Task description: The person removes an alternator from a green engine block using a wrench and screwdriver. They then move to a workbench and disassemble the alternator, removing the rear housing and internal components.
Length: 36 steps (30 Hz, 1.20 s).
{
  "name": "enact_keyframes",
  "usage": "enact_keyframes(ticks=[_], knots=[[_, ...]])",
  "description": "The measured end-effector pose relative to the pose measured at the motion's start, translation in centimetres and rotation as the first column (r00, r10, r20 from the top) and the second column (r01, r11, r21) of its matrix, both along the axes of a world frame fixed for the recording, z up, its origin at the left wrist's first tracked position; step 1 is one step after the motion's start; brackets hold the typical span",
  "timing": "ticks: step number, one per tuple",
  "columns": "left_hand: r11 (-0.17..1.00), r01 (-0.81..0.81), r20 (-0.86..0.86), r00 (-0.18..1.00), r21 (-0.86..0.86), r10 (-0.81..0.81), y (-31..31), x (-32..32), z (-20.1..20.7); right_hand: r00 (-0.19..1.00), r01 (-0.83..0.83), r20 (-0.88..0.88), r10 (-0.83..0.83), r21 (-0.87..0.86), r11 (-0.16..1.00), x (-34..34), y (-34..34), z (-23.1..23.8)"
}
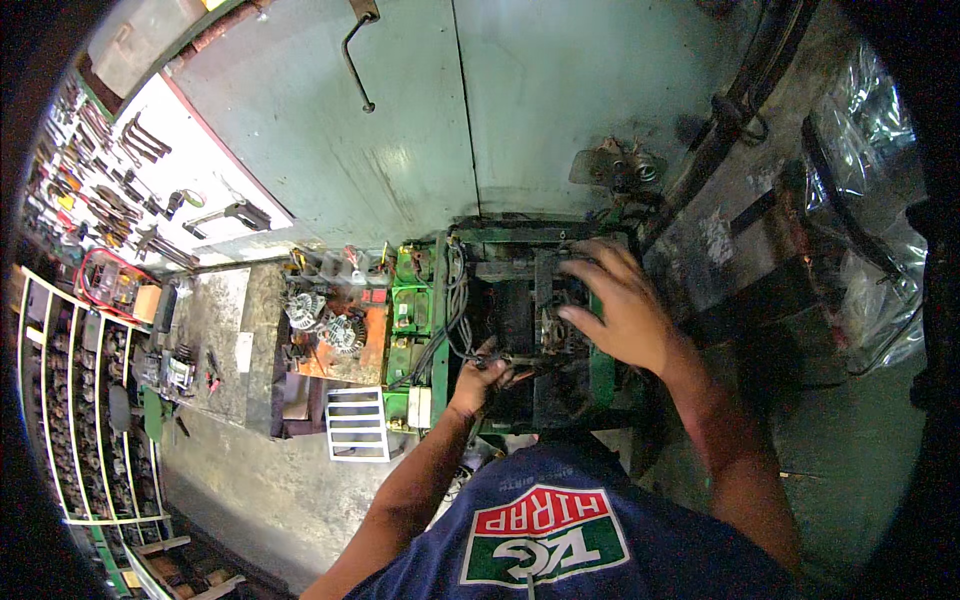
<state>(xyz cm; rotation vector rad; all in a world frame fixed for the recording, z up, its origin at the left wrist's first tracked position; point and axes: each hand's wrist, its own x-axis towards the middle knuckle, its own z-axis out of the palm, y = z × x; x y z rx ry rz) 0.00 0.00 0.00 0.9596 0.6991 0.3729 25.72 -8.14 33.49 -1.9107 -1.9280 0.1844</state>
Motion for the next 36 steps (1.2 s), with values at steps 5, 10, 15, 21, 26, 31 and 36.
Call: enact_keyframes(ticks=[5, 10, 15, 21, 26, 31, 36], knots=[[0.661, -0.123, 0.322, 0.799, -0.74, 0.509, 0.7, 4.5, 4.1, 0.861, -0.465, -0.083, 0.501, -0.526, 0.712, -1.2, 9.4, -1.6], [0.706, -0.1, 0.426, 0.735, -0.701, 0.527, 1.9, 5.7, 5.1, 0.795, -0.347, -0.005, 0.606, -0.824, 0.448, -5.2, 15.7, -6.6], [0.754, -0.014, 0.537, 0.693, -0.656, 0.481, 1.4, 5.5, 5.4, 0.732, -0.227, 0.134, 0.668, -0.876, 0.425, -6.3, 17.7, -10.9], [0.932, -0.203, -0.5, 0.798, 0.301, 0.335, -0.1, -3.3, 6.3, 0.877, -0.43, -0.108, 0.468, -0.612, 0.663, -1.0, 15.7, -6.2], [0.24, -0.219, 0.031, 0.796, 0.946, 0.604, 2.3, -4.0, 15.2, 0.854, -0.52, -0.339, 0.395, -0.523, 0.676, 1.2, 11.6, -3.7], [0.641, 0.139, -0.187, 0.982, 0.755, 0.008, 7.8, 3.6, 22.1, 0.923, -0.373, -0.263, 0.28, -0.442, 0.816, 1.1, 10.1, -4.2], [0.681, 0.22, -0.229, 0.97, 0.699, -0.078, 7.0, 6.0, 22.7, 0.973, -0.036, -0.23, -0.023, -0.251, 0.967, 1.9, 6.9, -2.2]])
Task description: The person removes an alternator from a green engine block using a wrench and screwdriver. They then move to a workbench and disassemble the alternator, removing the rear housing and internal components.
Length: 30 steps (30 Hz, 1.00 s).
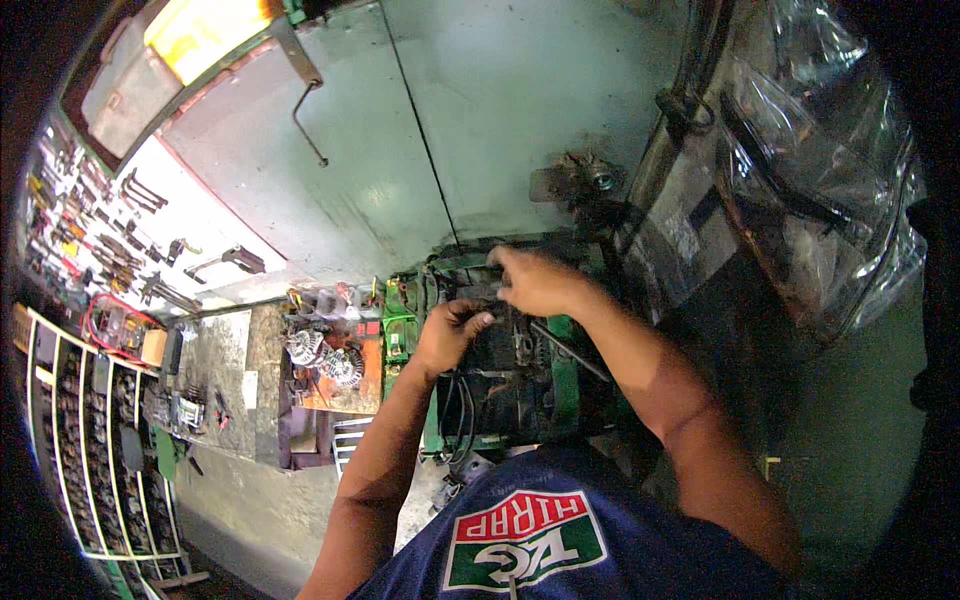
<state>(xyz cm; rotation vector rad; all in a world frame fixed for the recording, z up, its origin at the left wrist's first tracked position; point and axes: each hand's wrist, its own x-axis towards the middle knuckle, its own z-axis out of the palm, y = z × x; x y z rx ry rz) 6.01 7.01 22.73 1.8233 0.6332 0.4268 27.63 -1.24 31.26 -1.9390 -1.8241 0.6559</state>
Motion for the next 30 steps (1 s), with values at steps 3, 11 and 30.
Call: enact_keyframes(ticks=[3, 11, 30], knots=[[0.918, 0.217, -0.098, 0.976, 0.332, -0.195, -1.5, 1.4, -0.7, 0.954, 0.184, -0.269, -0.131, 0.185, 0.965, 1.3, -5.0, 1.2], [0.732, 0.371, -0.314, 0.923, 0.572, -0.222, -1.9, 4.7, -0.3, 0.887, 0.37, -0.367, -0.28, 0.203, 0.906, -1.6, -15.1, -1.3], [0.523, 0.639, -0.68, 0.719, 0.564, -0.145, -2.1, 7.1, -0.5, 0.918, 0.388, -0.226, -0.327, 0.337, 0.858, -2.7, -14.8, -3.2]])
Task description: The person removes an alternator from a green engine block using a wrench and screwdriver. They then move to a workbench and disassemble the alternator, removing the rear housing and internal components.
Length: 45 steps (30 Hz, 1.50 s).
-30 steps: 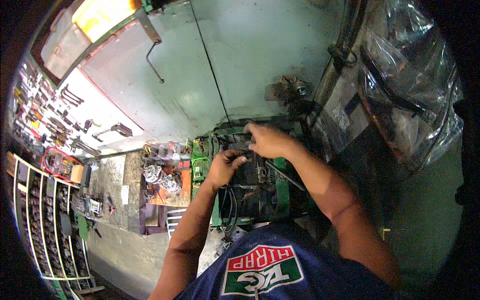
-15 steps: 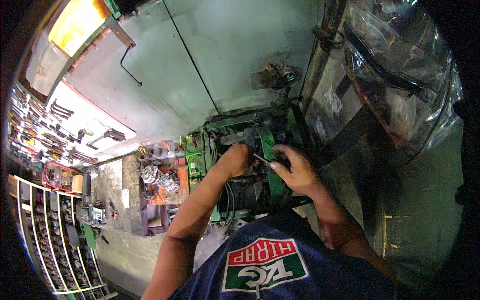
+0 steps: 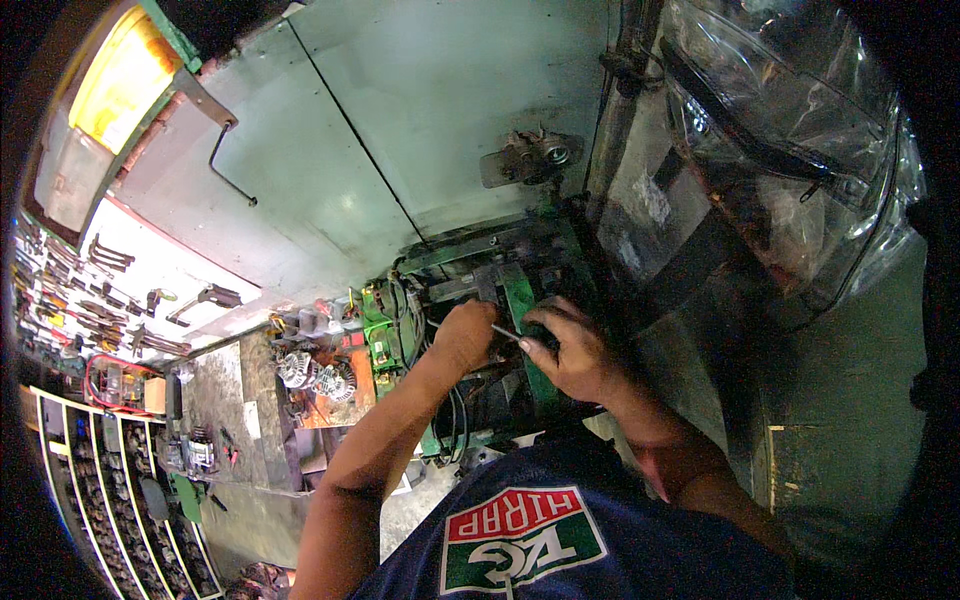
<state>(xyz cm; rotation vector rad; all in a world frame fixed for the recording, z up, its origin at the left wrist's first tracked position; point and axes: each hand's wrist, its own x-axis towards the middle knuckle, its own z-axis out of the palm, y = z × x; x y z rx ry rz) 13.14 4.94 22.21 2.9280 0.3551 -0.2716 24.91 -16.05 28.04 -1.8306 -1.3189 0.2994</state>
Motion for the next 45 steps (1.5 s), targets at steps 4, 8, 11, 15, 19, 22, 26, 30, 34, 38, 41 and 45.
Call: enact_keyframes(ticks=[4, 8, 11, 15, 19, 22, 26, 30, 34, 38, 41, 45], knots=[[0.99, -0.045, -0.027, 0.999, -0.137, 0.042, -0.2, -0.4, -0.3, 0.999, -0.015, -0.041, 0.017, 0.051, 0.999, 0.1, -0.1, -0.4], [0.991, -0.03, -0.1, 0.995, -0.128, 0.017, 0.6, -1.2, -0.5, 0.999, -0.005, -0.035, 0.008, 0.1, 0.995, 0.1, 0.1, -0.8], [0.949, 0.062, 0.28, 0.96, -0.309, 0.028, 0.2, -1.5, -0.8, 0.999, -0.014, -0.035, 0.017, 0.073, 0.997, 0.2, 0.2, -0.8], [0.994, -0.013, 0.122, 0.992, -0.113, 0.027, -0.3, -1.7, -0.5, 0.999, -0.041, -0.022, 0.043, 0.067, 0.997, 0.4, 0.3, -0.4], [0.987, -0.081, 0.008, 0.997, -0.137, 0.083, -0.4, -1.2, -0.5, 0.999, -0.034, 0.025, 0.033, 0.055, 0.998, 0.4, 0.2, -0.1], [0.994, -0.046, 0.052, 0.997, -0.1, 0.051, -0.6, -0.8, -1.5, 0.999, -0.018, 0.037, 0.017, 0.03, 0.999, 0.1, 0.1, 0.1], [0.988, 0.053, 0.047, 0.998, -0.144, -0.047, 0.6, -0.2, -3.3, 0.991, -0.057, 0.127, 0.052, 0.033, 0.998, -0.2, 0.1, 0.8], [0.985, 0.083, 0.136, 0.989, -0.154, -0.062, 1.3, -0.5, -3.9, 0.943, -0.092, 0.314, 0.112, -0.078, 0.993, -0.4, -0.1, 1.5], [0.988, 0.013, 0.009, 1.0, -0.152, -0.012, 0.3, -0.4, -3.0, 0.974, -0.042, 0.213, 0.072, -0.14, 0.989, -0.9, -0.3, 0.7], [0.99, -0.012, 0.069, 0.997, -0.14, 0.022, -0.6, -0.7, -1.7, 0.981, -0.018, 0.19, 0.037, -0.101, 0.995, -1.5, -0.4, -0.1], [0.997, -0.015, -0.025, 1.0, -0.073, 0.013, -1.1, -1.0, -0.7, 0.983, -0.016, 0.177, 0.04, -0.136, 0.991, -1.5, -0.3, 1.1], [0.981, -0.152, 0.227, 0.958, -0.119, 0.176, -3.6, -4.8, 0.0, 0.976, -0.013, 0.203, 0.083, -0.324, 0.946, -1.3, 0.2, 3.9]])
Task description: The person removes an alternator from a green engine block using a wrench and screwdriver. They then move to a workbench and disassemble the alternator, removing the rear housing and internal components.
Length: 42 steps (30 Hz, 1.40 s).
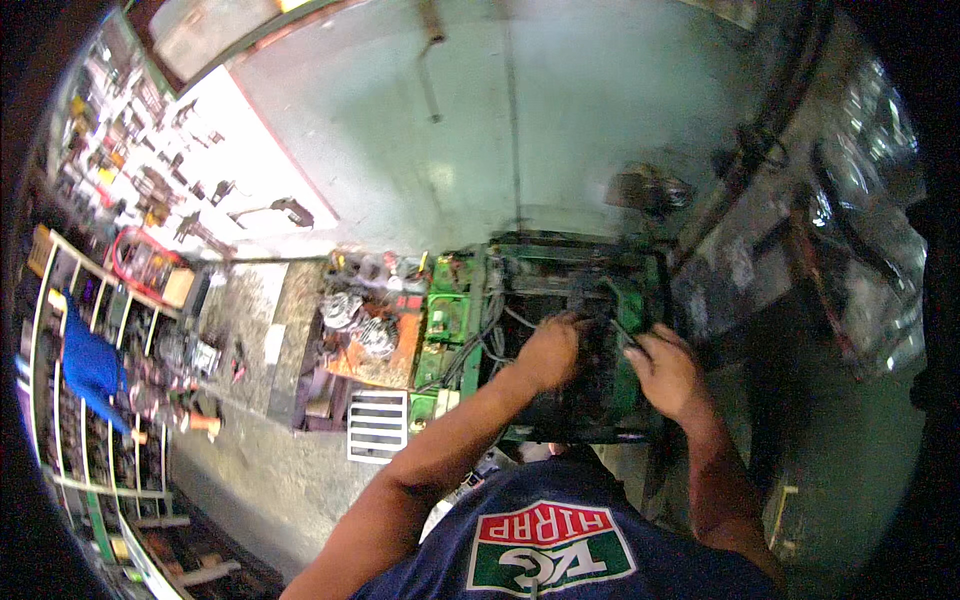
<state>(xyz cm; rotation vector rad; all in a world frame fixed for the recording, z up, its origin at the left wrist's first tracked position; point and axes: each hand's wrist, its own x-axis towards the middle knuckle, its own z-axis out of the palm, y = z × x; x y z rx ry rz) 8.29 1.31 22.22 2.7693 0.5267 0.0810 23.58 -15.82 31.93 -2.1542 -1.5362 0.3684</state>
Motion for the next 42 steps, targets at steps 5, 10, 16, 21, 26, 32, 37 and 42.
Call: enact_keyframes(ticks=[5, 10, 16, 21, 26, 32, 37, 42], knots=[[0.895, -0.209, 0.63, 0.648, -0.395, 0.429, -1.3, -14.7, -4.8, 0.976, -0.092, 0.2, 0.084, 0.033, 0.995, 0.2, 1.2, -0.1], [-0.138, -0.77, -0.034, -0.15, -0.622, 0.988, 2.2, -31.5, -21.5, 0.977, 0.115, 0.2, -0.073, -0.208, 0.971, 0.8, 0.7, -3.1], [-0.4, -0.608, -0.558, 0.086, -0.685, 0.825, -2.1, -39.7, -39.8, 0.969, 0.136, 0.214, -0.124, -0.045, 0.99, 0.6, -0.8, -3.7], [-0.796, 0.253, -0.821, 0.011, -0.55, 0.571, -4.4, -36.3, -44.7, 0.986, 0.144, 0.12, -0.114, -0.28, 0.949, 2.6, -0.6, -1.5], [-0.771, 0.169, -0.79, -0.139, -0.613, 0.597, -8.6, -33.6, -44.9, 0.896, 0.081, 0.442, -0.044, -0.066, 0.995, 3.6, -2.3, -3.2], [-0.742, 0.409, -0.832, -0.085, -0.531, 0.549, -10.2, -35.6, -51.3, 0.798, 0.166, 0.593, -0.106, -0.048, 0.985, 4.0, -2.0, -4.0], [-0.093, 0.752, -0.748, -0.619, -0.653, 0.24, -14.3, -45.7, -48.7, 0.931, 0.164, 0.348, -0.107, -0.138, 0.977, 2.8, -0.7, -3.0], [-0.524, 0.297, -0.602, -0.354, -0.798, 0.716, -12.9, -48.4, -37.8, 0.906, 0.195, 0.406, -0.124, -0.14, 0.971, 2.0, -0.7, -3.4]])
